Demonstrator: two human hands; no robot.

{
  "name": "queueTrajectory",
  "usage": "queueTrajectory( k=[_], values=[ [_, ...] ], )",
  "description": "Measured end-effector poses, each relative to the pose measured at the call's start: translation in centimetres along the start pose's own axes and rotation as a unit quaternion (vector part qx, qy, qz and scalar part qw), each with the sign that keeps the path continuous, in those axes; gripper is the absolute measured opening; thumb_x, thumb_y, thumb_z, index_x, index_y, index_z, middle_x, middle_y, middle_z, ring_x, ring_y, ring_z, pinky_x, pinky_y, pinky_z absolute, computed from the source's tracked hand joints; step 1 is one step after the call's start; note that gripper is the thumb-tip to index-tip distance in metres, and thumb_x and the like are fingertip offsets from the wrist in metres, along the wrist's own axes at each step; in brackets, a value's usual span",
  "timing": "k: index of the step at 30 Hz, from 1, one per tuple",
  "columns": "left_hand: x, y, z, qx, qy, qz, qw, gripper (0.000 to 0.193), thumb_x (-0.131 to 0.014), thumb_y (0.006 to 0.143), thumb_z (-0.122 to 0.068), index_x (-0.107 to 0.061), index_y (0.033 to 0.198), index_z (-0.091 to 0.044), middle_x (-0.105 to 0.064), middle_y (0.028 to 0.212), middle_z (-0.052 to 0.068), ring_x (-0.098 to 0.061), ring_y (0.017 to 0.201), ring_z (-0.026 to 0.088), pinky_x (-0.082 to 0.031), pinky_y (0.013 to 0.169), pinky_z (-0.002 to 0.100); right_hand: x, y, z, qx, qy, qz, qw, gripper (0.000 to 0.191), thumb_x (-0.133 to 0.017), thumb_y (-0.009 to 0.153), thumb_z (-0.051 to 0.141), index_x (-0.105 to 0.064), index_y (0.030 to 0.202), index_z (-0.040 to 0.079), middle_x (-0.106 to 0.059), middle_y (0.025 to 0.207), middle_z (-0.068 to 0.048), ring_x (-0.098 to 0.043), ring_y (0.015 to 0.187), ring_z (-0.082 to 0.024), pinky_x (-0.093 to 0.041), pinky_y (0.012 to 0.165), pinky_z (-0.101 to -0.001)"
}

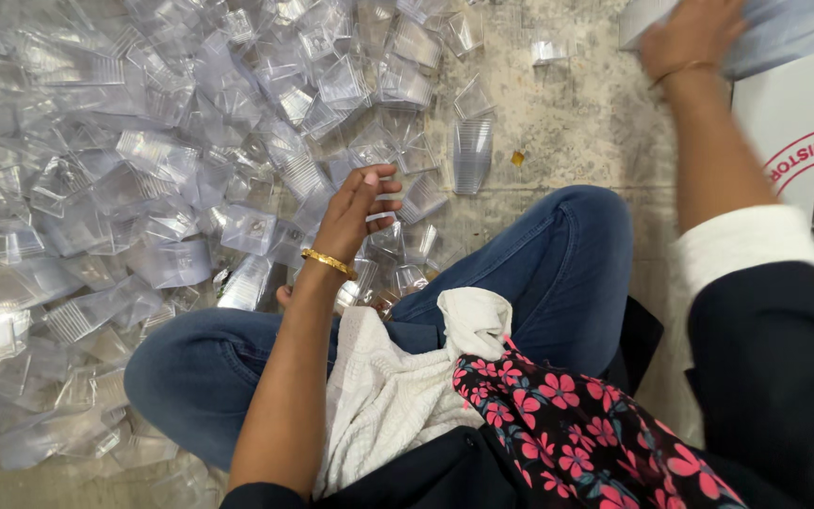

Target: The person sits on the floor among a large pile of clear plastic cups and stacks them one at a time, picking up individual cups and nesting them into a growing stack, then setting completed stacks aside.

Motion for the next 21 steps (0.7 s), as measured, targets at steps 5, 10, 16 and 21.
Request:
queueTrajectory(
  k=[5, 10, 16, 21],
  values=[
    [0.2, 0.3, 0.6, 0.01, 0.005, 0.007, 1.0, 0.043, -0.048, 0.104, -0.044, -0.061, 0.134, -0.015, -0.067, 0.118, 0.003, -0.067, 0.1, 0.013, -0.054, 0.086, 0.03, -6.4, -3.2, 8.1, 0.12, 0.103, 0.091, 0.983, 0.079, -0.075, 0.092, 0.026, -0.045, 0.154, -0.012, -0.021, 0.163, -0.039, -0.021, 0.151, -0.055, -0.02, 0.126, -0.053],
    [0.5, 0.4, 0.9, 0.012, 0.014, 0.008, 1.0, 0.043, -0.048, 0.104, -0.045, -0.062, 0.133, -0.016, -0.067, 0.118, 0.002, -0.067, 0.101, 0.013, -0.055, 0.087, 0.031, -8.1, -6.5, 13.1, 0.127, 0.229, 0.182, 0.948, 0.033, -0.075, 0.092, 0.021, -0.07, 0.125, 0.015, -0.044, 0.162, -0.02, -0.033, 0.16, -0.038, -0.032, 0.133, -0.0442],
    [0.1, 0.9, 1.3, 0.017, 0.028, 0.022, 0.999, 0.043, -0.049, 0.104, -0.046, -0.062, 0.132, -0.017, -0.068, 0.117, 0.001, -0.067, 0.1, 0.013, -0.053, 0.086, 0.03, -4.4, -15.0, 18.4, 0.016, 0.275, 0.127, 0.953, 0.064, -0.084, 0.086, 0.024, -0.054, 0.142, 0.014, -0.044, 0.144, -0.023, -0.051, 0.13, -0.043, -0.046, 0.112, -0.0489],
    [0.1, 0.8, 1.6, -0.002, 0.043, 0.026, 0.999, 0.042, -0.05, 0.104, -0.045, -0.061, 0.132, -0.016, -0.069, 0.117, 0.001, -0.067, 0.098, 0.012, -0.052, 0.086, 0.031, -3.4, -17.8, 22.3, 0.001, 0.258, 0.181, 0.949, 0.102, -0.089, 0.07, 0.019, -0.032, 0.155, 0.018, -0.033, 0.141, -0.029, -0.048, 0.122, -0.051, -0.049, 0.102, -0.0508]
  ],
)
Point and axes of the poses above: each hand's wrist, its own y-axis towards the middle knuckle, its own x-axis out of the back of the hand, z = x × y, the point moved 5 cm from there along y, towards the middle knuckle
